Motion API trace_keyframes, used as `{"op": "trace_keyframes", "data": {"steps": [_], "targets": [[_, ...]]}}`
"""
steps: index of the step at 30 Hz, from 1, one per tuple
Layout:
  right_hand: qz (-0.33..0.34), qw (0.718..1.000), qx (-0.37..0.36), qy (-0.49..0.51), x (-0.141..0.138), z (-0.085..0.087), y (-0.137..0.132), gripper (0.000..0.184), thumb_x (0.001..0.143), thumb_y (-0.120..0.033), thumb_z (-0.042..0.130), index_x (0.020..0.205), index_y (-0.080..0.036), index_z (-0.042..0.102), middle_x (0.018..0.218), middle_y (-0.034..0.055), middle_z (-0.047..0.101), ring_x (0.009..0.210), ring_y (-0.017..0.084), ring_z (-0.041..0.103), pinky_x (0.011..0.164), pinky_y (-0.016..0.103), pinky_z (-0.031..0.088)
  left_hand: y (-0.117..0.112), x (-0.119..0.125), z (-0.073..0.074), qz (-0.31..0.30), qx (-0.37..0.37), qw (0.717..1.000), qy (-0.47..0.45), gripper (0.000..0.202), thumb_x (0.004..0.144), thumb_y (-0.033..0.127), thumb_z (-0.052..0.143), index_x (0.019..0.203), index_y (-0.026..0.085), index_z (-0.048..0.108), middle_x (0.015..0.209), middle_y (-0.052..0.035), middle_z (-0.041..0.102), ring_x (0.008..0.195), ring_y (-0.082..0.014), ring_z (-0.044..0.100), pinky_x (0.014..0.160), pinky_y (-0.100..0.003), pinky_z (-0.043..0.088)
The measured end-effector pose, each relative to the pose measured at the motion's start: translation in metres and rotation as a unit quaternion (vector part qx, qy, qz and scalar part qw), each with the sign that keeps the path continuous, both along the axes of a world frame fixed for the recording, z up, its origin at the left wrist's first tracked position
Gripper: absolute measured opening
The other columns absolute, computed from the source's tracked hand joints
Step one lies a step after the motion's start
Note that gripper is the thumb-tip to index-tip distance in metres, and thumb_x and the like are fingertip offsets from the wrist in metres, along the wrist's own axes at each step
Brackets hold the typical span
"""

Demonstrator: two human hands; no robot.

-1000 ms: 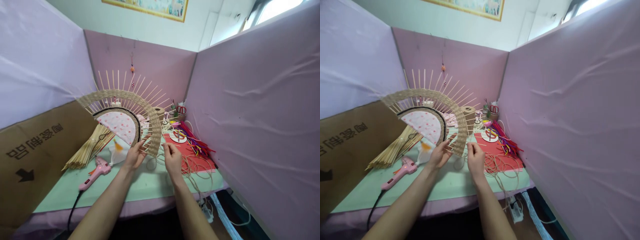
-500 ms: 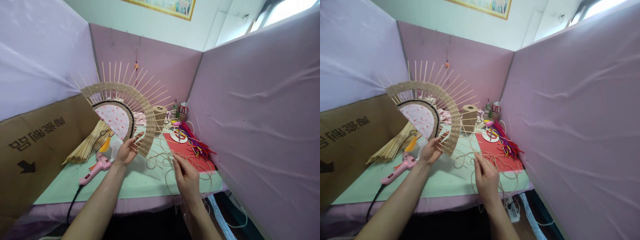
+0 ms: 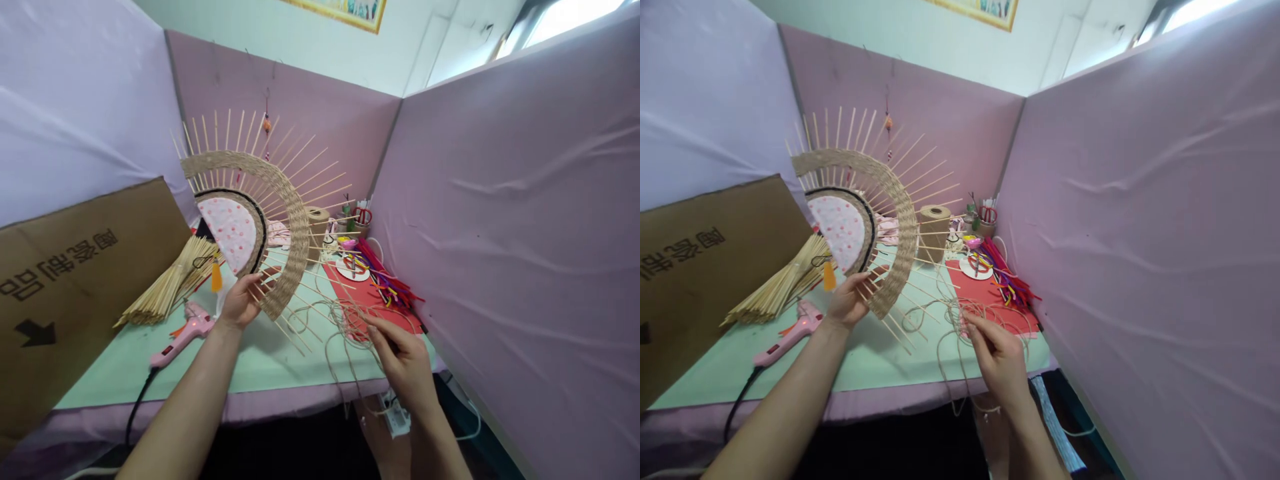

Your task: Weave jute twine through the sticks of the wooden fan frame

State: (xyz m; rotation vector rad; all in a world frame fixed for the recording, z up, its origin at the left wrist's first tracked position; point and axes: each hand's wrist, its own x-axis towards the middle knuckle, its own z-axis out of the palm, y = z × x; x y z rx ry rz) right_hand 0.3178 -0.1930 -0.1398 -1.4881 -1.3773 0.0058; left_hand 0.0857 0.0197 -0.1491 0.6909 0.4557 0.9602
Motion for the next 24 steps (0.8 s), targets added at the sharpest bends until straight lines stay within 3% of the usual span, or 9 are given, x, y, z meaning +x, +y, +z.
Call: {"op": "trace_keyframes", "data": {"steps": [5,9,18,21,24], "targets": [[0.010,0.999,-0.016,0.031,0.009,0.002,-0.009,0.021,0.087,-0.036,0.063,0.099,-0.025,0.077,0.091,0.0056,0.077,0.079,0.021,0.073,0.068,0.029,0.060,-0.001,-0.002,0.003,0.002,-0.027,1.000,0.005,0.029,0.076,0.018,0.052,0.090,0.005,0.073,0.077,-0.0133,0.073,0.068,-0.0210,0.070,0.063,-0.031,0.058],[0.023,0.998,-0.029,0.055,0.011,0.003,-0.012,0.020,0.085,-0.036,0.064,0.097,-0.026,0.078,0.089,0.0052,0.077,0.078,0.021,0.073,0.069,0.030,0.060,-0.002,-0.002,0.004,0.011,-0.023,1.000,-0.001,0.032,0.077,0.017,0.051,0.097,0.007,0.073,0.078,-0.0116,0.074,0.065,-0.0203,0.070,0.063,-0.032,0.059],[0.040,0.992,-0.043,0.114,0.013,-0.016,0.007,0.021,0.085,-0.036,0.064,0.097,-0.024,0.077,0.093,0.0065,0.077,0.081,0.021,0.074,0.070,0.030,0.060,0.001,-0.002,-0.001,0.009,-0.047,0.999,-0.019,0.033,0.080,0.015,0.049,0.103,0.005,0.070,0.081,-0.0126,0.075,0.074,-0.0224,0.073,0.070,-0.034,0.060],[0.074,0.995,-0.030,0.054,-0.001,-0.024,0.016,0.021,0.089,-0.030,0.059,0.103,-0.024,0.075,0.100,0.0070,0.076,0.089,0.021,0.073,0.077,0.030,0.059,-0.001,0.004,-0.001,-0.005,-0.056,0.997,-0.044,0.036,0.083,0.015,0.047,0.111,0.005,0.067,0.084,-0.0121,0.076,0.078,-0.0217,0.073,0.074,-0.032,0.059],[0.116,0.990,-0.027,-0.077,-0.026,-0.037,0.030,0.027,0.093,-0.024,0.051,0.112,-0.024,0.071,0.097,0.0069,0.076,0.087,0.019,0.072,0.078,0.029,0.055,-0.010,0.017,-0.003,-0.036,-0.064,0.994,-0.075,0.041,0.084,0.016,0.045,0.120,0.006,0.063,0.087,-0.0113,0.076,0.081,-0.0207,0.073,0.076,-0.031,0.059]]}}
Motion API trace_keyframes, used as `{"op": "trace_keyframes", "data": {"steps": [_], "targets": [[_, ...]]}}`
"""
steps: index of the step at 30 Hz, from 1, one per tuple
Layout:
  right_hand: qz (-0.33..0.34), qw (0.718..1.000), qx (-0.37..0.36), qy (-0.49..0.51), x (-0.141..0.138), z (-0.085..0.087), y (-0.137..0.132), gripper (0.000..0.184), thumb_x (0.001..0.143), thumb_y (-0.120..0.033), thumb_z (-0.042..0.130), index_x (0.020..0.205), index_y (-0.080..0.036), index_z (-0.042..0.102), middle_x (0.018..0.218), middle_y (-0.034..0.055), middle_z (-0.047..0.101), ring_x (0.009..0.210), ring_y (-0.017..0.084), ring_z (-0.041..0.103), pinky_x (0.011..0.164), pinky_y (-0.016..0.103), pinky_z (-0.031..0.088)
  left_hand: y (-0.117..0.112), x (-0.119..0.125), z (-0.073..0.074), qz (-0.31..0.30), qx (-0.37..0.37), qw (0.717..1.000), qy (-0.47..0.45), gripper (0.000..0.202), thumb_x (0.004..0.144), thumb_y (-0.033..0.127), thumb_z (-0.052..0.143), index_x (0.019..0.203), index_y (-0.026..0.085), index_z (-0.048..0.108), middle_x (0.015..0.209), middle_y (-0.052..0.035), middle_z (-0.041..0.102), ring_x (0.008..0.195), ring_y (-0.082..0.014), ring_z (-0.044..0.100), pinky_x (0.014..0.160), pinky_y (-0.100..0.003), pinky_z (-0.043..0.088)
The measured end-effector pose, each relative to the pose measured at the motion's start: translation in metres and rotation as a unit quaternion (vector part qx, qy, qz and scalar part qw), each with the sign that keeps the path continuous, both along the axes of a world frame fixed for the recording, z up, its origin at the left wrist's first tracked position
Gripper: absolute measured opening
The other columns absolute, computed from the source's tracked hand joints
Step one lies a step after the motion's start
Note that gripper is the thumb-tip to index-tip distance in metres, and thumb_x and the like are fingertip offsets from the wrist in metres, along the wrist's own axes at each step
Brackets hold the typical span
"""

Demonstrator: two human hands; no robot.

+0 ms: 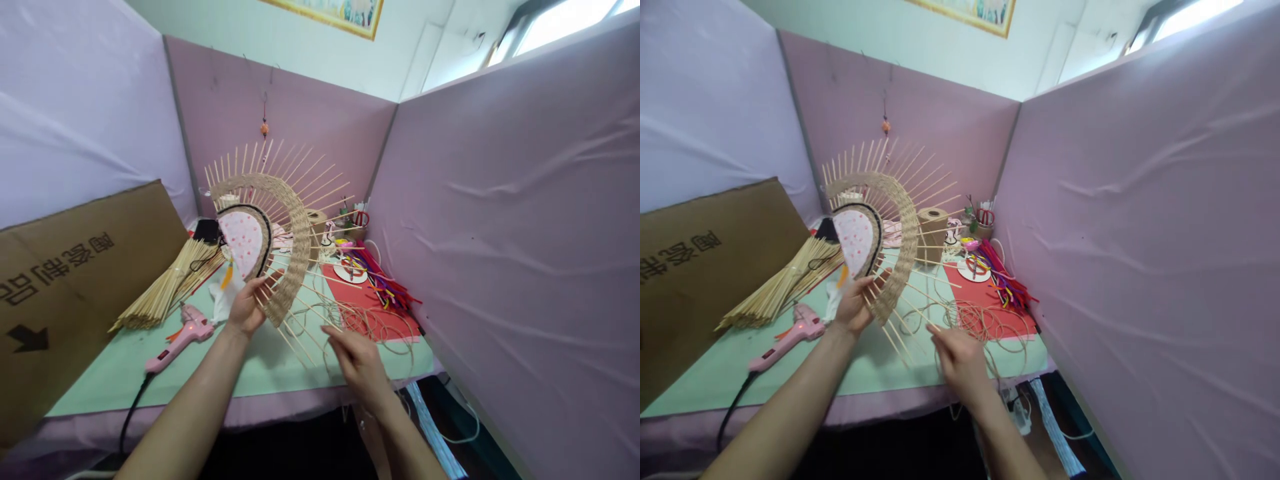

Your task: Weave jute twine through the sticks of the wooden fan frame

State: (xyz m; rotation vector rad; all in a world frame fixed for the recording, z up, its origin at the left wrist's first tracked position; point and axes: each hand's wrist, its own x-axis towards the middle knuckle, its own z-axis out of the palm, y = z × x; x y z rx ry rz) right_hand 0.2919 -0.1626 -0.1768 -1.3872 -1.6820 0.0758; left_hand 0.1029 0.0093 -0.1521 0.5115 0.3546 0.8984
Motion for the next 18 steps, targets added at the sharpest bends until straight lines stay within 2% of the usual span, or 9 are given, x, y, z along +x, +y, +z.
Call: {"op": "trace_keyframes", "data": {"steps": [3,6,9,12,15,18], "targets": [[0.006,0.992,0.001,-0.123,-0.021,-0.012,0.016,0.031,0.095,-0.020,0.044,0.111,-0.023,0.070,0.074,0.0047,0.071,0.067,0.018,0.066,0.063,0.027,0.048,-0.016,0.015,-0.005,-0.065,-0.011,0.998,-0.018,0.042,0.086,0.019,0.044,0.123,0.006,0.060,0.091,-0.0119,0.076,0.083,-0.0213,0.074,0.077,-0.032,0.059],[0.017,0.987,0.014,-0.160,-0.026,-0.016,0.025,0.033,0.096,-0.020,0.039,0.102,-0.022,0.071,0.066,0.0039,0.064,0.063,0.018,0.060,0.058,0.027,0.041,-0.030,0.024,-0.010,-0.118,-0.002,0.992,-0.047,0.042,0.087,0.020,0.044,0.125,0.009,0.059,0.101,-0.0131,0.075,0.091,-0.0233,0.073,0.081,-0.034,0.058],[0.031,0.992,0.002,-0.121,-0.020,-0.015,0.025,0.031,0.097,-0.022,0.040,0.102,-0.021,0.071,0.068,0.0035,0.064,0.066,0.017,0.059,0.061,0.025,0.040,-0.038,0.025,-0.012,-0.164,0.015,0.985,-0.060,0.046,0.086,0.023,0.045,0.129,0.010,0.057,0.109,-0.0153,0.073,0.098,-0.0264,0.071,0.079,-0.035,0.058],[0.028,0.999,-0.026,-0.028,-0.016,-0.010,0.022,0.027,0.096,-0.025,0.045,0.102,-0.023,0.071,0.082,0.0052,0.068,0.076,0.017,0.062,0.069,0.026,0.046,-0.041,0.023,-0.012,-0.182,0.024,0.981,-0.066,0.049,0.084,0.025,0.049,0.131,0.013,0.056,0.116,-0.0149,0.070,0.099,-0.0270,0.071,0.080,-0.035,0.057],[0.074,0.994,-0.061,0.049,-0.013,-0.002,0.023,0.026,0.095,-0.028,0.047,0.100,-0.025,0.073,0.097,0.0061,0.069,0.093,0.019,0.064,0.085,0.031,0.050,-0.042,0.022,-0.015,-0.188,0.029,0.980,-0.063,0.046,0.084,0.023,0.050,0.128,0.014,0.058,0.110,-0.0127,0.072,0.093,-0.0249,0.072,0.080,-0.034,0.056],[0.139,0.979,-0.118,0.086,-0.002,0.009,0.027,0.024,0.091,-0.029,0.054,0.107,-0.025,0.070,0.112,0.0063,0.069,0.109,0.021,0.062,0.100,0.037,0.046,-0.040,0.023,-0.021,-0.205,0.027,0.977,-0.056,0.038,0.084,0.022,0.050,0.118,0.010,0.063,0.097,-0.0121,0.075,0.086,-0.0228,0.073,0.080,-0.032,0.055]]}}
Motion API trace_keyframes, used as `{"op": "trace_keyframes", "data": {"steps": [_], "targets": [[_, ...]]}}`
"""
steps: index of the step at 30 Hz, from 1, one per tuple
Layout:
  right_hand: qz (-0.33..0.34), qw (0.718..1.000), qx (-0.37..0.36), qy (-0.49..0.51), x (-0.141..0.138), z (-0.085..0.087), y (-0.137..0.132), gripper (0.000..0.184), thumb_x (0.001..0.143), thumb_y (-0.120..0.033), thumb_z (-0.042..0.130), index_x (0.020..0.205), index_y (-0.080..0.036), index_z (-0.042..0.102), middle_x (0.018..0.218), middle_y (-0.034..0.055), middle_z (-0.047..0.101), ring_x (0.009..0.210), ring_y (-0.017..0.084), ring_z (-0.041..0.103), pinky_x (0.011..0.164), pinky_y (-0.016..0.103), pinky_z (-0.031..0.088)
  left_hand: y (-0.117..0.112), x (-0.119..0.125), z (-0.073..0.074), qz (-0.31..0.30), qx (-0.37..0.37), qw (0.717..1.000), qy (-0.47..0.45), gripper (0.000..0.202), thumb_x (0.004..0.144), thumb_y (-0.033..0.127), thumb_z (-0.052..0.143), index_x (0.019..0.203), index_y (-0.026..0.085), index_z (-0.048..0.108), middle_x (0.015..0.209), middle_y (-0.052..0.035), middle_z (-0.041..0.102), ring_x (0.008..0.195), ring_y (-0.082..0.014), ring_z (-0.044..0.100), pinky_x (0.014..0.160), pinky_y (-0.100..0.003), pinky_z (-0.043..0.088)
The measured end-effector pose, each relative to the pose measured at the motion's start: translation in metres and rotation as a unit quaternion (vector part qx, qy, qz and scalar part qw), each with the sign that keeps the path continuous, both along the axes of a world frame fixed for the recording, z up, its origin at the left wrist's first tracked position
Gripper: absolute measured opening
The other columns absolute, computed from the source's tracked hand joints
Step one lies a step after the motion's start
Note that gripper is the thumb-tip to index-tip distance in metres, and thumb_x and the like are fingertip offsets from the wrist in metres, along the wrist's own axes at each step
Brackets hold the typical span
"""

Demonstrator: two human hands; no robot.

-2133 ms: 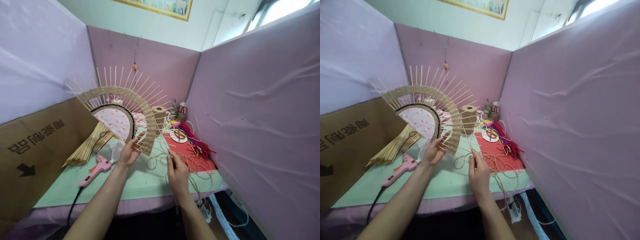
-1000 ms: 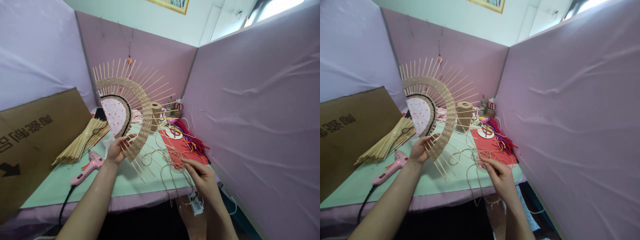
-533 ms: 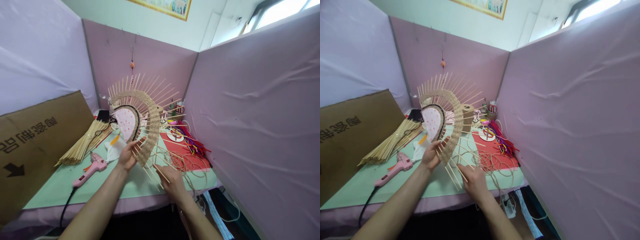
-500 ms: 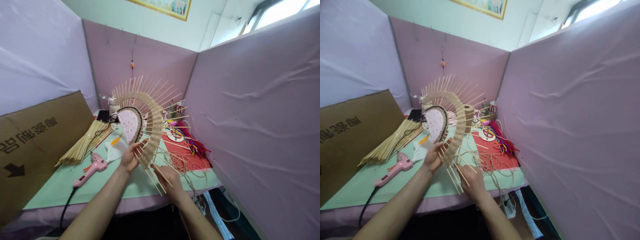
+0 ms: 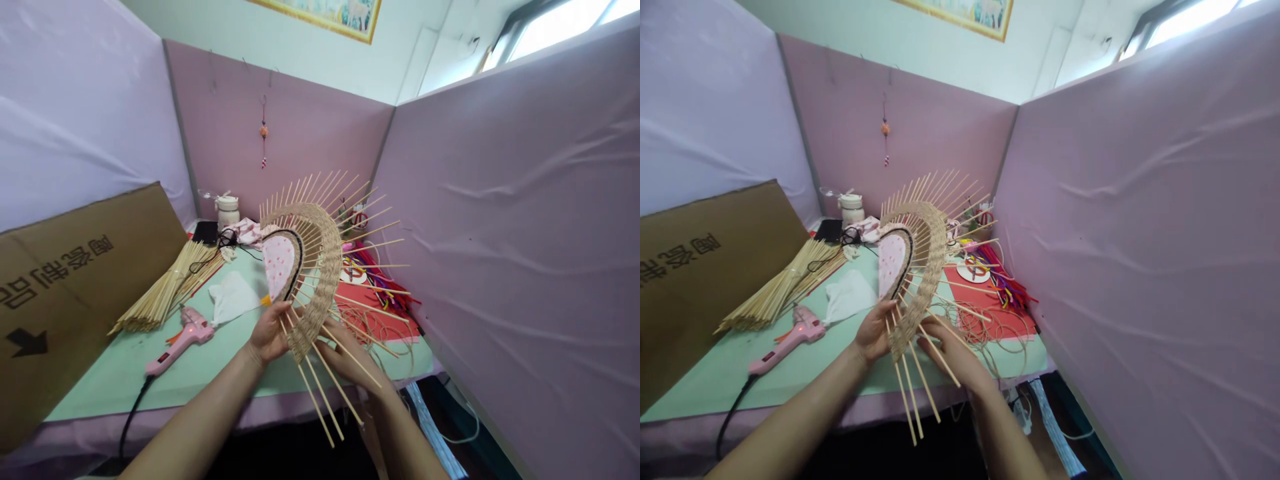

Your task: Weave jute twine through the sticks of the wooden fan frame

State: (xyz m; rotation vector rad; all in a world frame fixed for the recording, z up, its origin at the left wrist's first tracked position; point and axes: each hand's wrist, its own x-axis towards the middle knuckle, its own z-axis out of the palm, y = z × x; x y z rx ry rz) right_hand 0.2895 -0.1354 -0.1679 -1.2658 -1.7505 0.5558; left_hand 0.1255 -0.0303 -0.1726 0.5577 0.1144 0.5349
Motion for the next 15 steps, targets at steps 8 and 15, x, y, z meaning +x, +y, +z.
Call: {"op": "trace_keyframes", "data": {"steps": [8,15], "targets": [[-0.017,0.926,-0.035,0.377,0.007,0.023,0.026,0.023,0.082,-0.035,0.069,0.100,-0.021,0.065,0.104,0.0049,0.071,0.100,0.019,0.066,0.096,0.034,0.049,0.017,-0.003,-0.004,0.080,-0.010,0.997,0.014,0.034,0.087,0.022,0.046,0.112,0.007,0.064,0.097,-0.0129,0.074,0.089,-0.0231,0.072,0.086,-0.036,0.054],[0.008,0.904,-0.041,0.426,-0.016,0.024,0.051,0.018,0.079,-0.035,0.074,0.089,-0.022,0.067,0.089,-0.0001,0.070,0.083,0.014,0.064,0.081,0.026,0.048,0.018,-0.005,-0.004,0.091,-0.008,0.996,-0.011,0.038,0.086,0.019,0.049,0.122,0.011,0.059,0.103,-0.0107,0.074,0.095,-0.0222,0.072,0.089,-0.036,0.054]]}}
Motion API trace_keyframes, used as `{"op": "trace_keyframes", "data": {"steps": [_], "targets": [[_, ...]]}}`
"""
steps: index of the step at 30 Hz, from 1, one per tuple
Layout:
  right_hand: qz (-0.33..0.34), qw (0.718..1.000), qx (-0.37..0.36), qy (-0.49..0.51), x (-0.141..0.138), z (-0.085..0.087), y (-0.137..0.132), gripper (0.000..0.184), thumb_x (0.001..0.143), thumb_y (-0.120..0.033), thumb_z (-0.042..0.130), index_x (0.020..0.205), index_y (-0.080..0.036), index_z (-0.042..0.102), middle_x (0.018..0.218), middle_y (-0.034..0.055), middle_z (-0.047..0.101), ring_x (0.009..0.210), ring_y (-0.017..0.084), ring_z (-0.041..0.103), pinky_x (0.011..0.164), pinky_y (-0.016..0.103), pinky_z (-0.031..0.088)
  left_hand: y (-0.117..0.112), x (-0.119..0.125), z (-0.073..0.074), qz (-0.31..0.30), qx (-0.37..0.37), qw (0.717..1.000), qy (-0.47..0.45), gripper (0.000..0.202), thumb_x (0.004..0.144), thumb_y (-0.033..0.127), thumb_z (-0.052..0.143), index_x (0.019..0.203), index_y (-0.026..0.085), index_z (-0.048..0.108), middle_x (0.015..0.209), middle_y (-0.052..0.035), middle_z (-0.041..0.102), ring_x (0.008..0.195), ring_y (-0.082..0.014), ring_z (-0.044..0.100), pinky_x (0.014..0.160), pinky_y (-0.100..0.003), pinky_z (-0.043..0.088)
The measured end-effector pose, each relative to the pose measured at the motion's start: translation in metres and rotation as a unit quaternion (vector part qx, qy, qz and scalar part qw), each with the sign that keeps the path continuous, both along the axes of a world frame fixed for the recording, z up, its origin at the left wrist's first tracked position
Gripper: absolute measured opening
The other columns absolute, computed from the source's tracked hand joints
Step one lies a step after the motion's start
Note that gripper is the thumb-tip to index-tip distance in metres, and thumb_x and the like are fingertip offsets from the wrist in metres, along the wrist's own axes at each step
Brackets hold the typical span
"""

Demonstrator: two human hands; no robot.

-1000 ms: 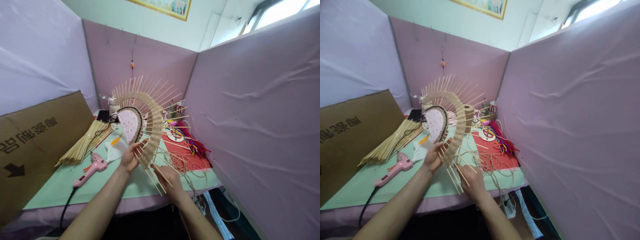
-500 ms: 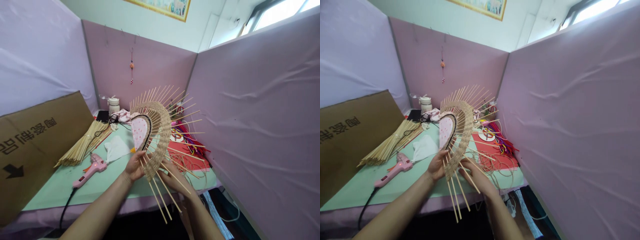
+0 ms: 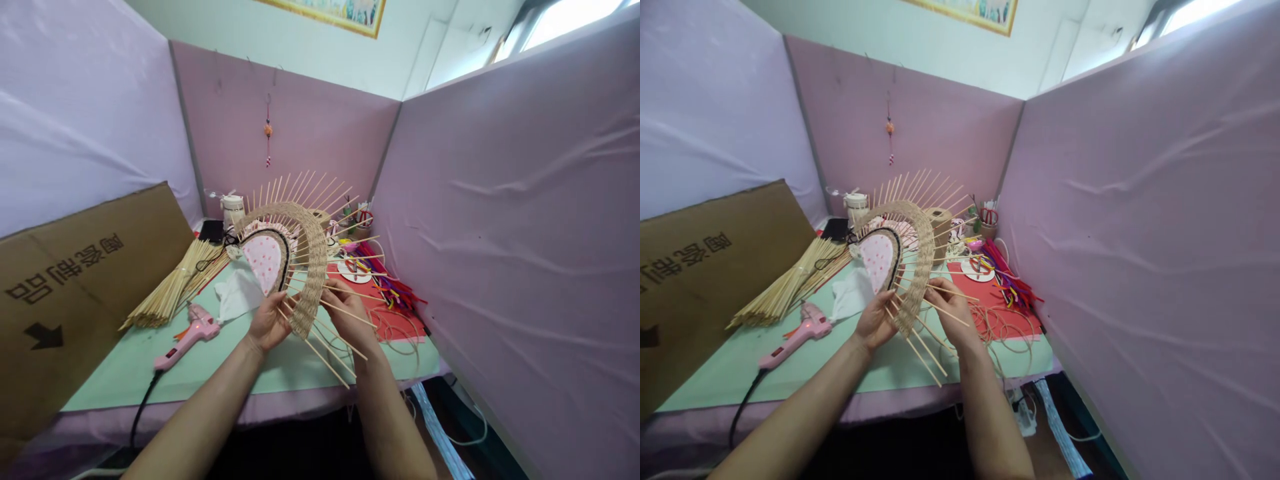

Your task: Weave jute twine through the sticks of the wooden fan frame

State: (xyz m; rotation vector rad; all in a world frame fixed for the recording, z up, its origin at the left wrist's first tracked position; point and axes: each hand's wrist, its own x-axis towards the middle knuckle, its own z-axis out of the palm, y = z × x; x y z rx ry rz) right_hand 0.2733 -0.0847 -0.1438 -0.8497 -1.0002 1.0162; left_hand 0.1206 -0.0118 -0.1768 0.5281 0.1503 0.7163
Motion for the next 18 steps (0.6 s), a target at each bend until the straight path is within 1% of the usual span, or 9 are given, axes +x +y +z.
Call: {"op": "trace_keyframes", "data": {"steps": [2,6,10,12,13,15,17,18], "targets": [[0.010,1.000,0.002,0.024,-0.001,0.000,0.000,0.018,0.076,-0.035,0.076,0.083,-0.021,0.067,0.083,-0.0012,0.069,0.078,0.013,0.063,0.079,0.026,0.048,0.000,0.000,0.000,-0.004,0.011,1.000,0.000,0.040,0.086,0.019,0.048,0.123,0.011,0.058,0.100,-0.0105,0.074,0.092,-0.0220,0.072,0.089,-0.036,0.054],[0.051,0.996,0.001,0.074,-0.004,0.003,0.001,0.023,0.069,-0.036,0.081,0.081,-0.021,0.067,0.076,-0.0016,0.068,0.073,0.013,0.062,0.080,0.028,0.049,-0.001,0.000,0.001,-0.010,0.021,1.000,0.002,0.039,0.086,0.019,0.048,0.121,0.008,0.060,0.095,-0.0104,0.075,0.086,-0.0208,0.073,0.086,-0.033,0.055],[0.105,0.987,-0.001,0.121,-0.010,0.004,0.005,0.028,0.064,-0.035,0.083,0.080,-0.021,0.066,0.074,-0.0010,0.067,0.071,0.015,0.063,0.078,0.031,0.050,-0.003,0.000,0.000,0.013,0.015,1.000,-0.013,0.045,0.086,0.017,0.049,0.130,0.016,0.056,0.102,-0.0073,0.075,0.089,-0.0195,0.073,0.085,-0.032,0.056],[0.123,0.984,-0.003,0.128,-0.013,0.004,0.006,0.025,0.066,-0.032,0.080,0.081,-0.020,0.065,0.074,-0.0006,0.067,0.070,0.015,0.063,0.075,0.030,0.051,-0.004,-0.001,-0.002,0.010,0.005,1.000,-0.013,0.044,0.086,0.017,0.049,0.129,0.017,0.056,0.104,-0.0072,0.074,0.089,-0.0201,0.073,0.082,-0.033,0.056],[0.119,0.984,-0.001,0.131,-0.015,0.004,0.007,0.022,0.068,-0.030,0.078,0.081,-0.020,0.063,0.075,-0.0008,0.067,0.069,0.014,0.062,0.072,0.028,0.051,-0.005,-0.002,-0.003,0.003,0.000,1.000,-0.010,0.042,0.086,0.018,0.049,0.127,0.016,0.058,0.104,-0.0080,0.074,0.088,-0.0208,0.073,0.081,-0.033,0.057],[0.088,0.986,0.003,0.144,-0.018,0.005,0.008,0.017,0.071,-0.028,0.073,0.078,-0.020,0.060,0.075,-0.0019,0.065,0.068,0.012,0.060,0.069,0.025,0.049,-0.005,-0.003,-0.005,-0.010,-0.015,1.000,-0.003,0.038,0.086,0.019,0.049,0.122,0.014,0.060,0.100,-0.0094,0.075,0.085,-0.0218,0.073,0.078,-0.035,0.057],[0.040,0.985,0.002,0.167,-0.020,0.007,0.009,0.019,0.072,-0.027,0.072,0.075,-0.020,0.054,0.073,-0.0032,0.063,0.064,0.009,0.058,0.063,0.021,0.047,-0.005,-0.005,-0.006,-0.006,-0.034,0.999,-0.006,0.036,0.087,0.020,0.049,0.120,0.014,0.061,0.096,-0.0089,0.075,0.083,-0.0218,0.073,0.077,-0.037,0.057],[0.020,0.984,-0.005,0.178,-0.021,0.007,0.010,0.022,0.071,-0.027,0.072,0.074,-0.020,0.051,0.072,-0.0041,0.062,0.059,0.007,0.055,0.058,0.019,0.045,-0.004,-0.005,-0.006,0.002,-0.043,0.999,-0.012,0.035,0.087,0.020,0.049,0.119,0.015,0.061,0.095,-0.0081,0.075,0.082,-0.0213,0.073,0.077,-0.037,0.056]]}}
